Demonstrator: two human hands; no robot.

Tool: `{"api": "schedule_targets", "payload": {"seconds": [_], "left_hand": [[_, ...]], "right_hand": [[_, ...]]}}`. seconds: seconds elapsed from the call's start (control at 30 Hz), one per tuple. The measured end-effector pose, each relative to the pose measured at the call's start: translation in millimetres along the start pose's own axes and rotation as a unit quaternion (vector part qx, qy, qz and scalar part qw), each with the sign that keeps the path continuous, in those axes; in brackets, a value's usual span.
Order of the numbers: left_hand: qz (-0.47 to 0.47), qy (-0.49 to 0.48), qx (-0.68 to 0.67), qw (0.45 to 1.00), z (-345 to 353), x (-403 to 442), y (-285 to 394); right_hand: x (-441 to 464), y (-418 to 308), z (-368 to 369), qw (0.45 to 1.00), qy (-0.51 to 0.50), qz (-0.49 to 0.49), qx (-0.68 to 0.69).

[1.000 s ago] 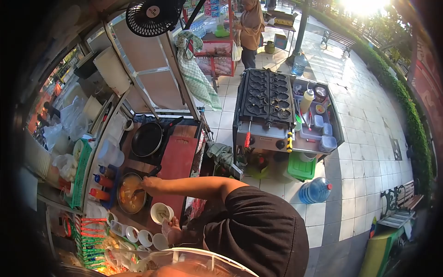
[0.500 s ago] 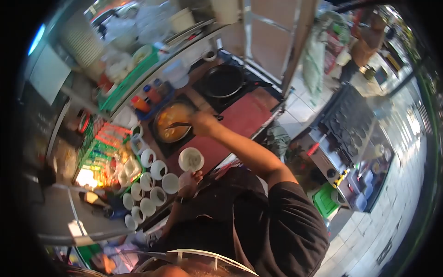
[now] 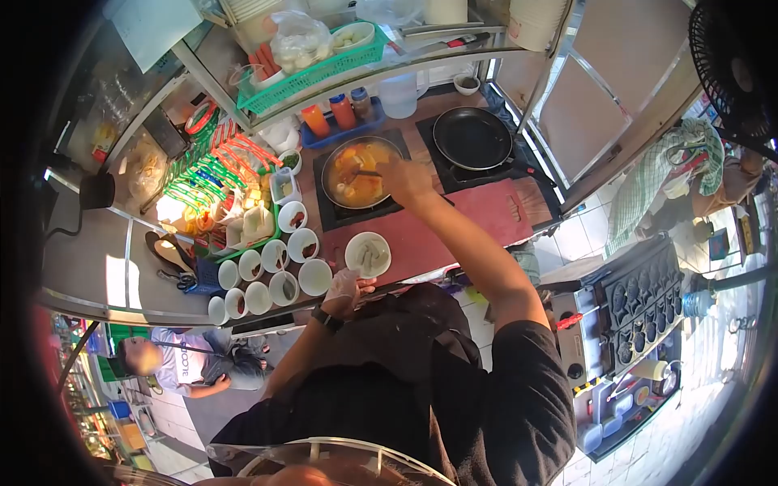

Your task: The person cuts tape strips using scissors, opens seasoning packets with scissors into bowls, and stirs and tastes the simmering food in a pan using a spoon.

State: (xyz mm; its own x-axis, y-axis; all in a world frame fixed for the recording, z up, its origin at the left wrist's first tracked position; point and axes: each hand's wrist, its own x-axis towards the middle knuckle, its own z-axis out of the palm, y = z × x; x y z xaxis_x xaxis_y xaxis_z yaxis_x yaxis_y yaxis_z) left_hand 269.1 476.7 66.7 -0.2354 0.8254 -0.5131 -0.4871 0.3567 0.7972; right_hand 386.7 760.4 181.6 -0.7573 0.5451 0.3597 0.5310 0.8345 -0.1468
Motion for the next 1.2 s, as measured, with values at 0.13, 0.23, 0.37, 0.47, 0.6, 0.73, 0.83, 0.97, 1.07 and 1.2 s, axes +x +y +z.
{"api": "schedule_targets", "payload": {"seconds": [0.13, 0.23, 0.37, 0.47, 0.6, 0.73, 0.83, 0.97, 1.07, 1.2], "left_hand": [[-0.027, 0.038, -0.022, 0.999, 15.6, -8.9, 22.6], [0.011, -0.016, -0.044, 0.999, 12.7, -15.0, 30.0], [0.044, 0.003, -0.11, 0.993, 9.2, -13.3, 62.5], [0.106, 0.04, -0.06, 0.992, 8.2, -9.9, 93.6], [0.138, 0.094, -0.02, 0.986, 2.7, 17.7, 129.2], [0.191, 0.128, 0.08, 0.97, -10.3, 59.4, 152.5], [0.251, 0.187, 0.234, 0.92, -6.2, 98.1, 170.5], [0.418, 0.294, 0.53, 0.677, -18.4, 165.4, 186.6], [0.478, 0.278, 0.596, 0.583, 4.2, 167.5, 205.6], [0.42, 0.245, 0.759, 0.433, 14.3, 180.8, 228.1]], "right_hand": [[27.0, -2.3, -26.8, 0.995, -0.054, 0.059, -0.062], [28.5, -1.8, -17.0, 0.998, -0.01, -0.029, 0.063], [51.6, 8.7, -37.0, 0.992, -0.121, 0.019, 0.024], [60.7, 21.5, -15.5, 0.994, -0.084, 0.056, 0.039], [52.6, 34.5, 22.4, 0.993, -0.05, 0.076, 0.079], [18.0, 26.0, -38.0, 0.984, -0.066, 0.132, 0.102], [-7.4, 28.4, -44.3, 0.986, -0.055, 0.133, 0.079], [-11.2, 35.4, -51.4, 0.982, -0.089, 0.139, 0.097], [-6.3, 44.7, -50.1, 0.977, -0.065, 0.18, 0.091], [-11.8, 32.7, -30.0, 0.979, -0.016, 0.193, 0.067]]}}
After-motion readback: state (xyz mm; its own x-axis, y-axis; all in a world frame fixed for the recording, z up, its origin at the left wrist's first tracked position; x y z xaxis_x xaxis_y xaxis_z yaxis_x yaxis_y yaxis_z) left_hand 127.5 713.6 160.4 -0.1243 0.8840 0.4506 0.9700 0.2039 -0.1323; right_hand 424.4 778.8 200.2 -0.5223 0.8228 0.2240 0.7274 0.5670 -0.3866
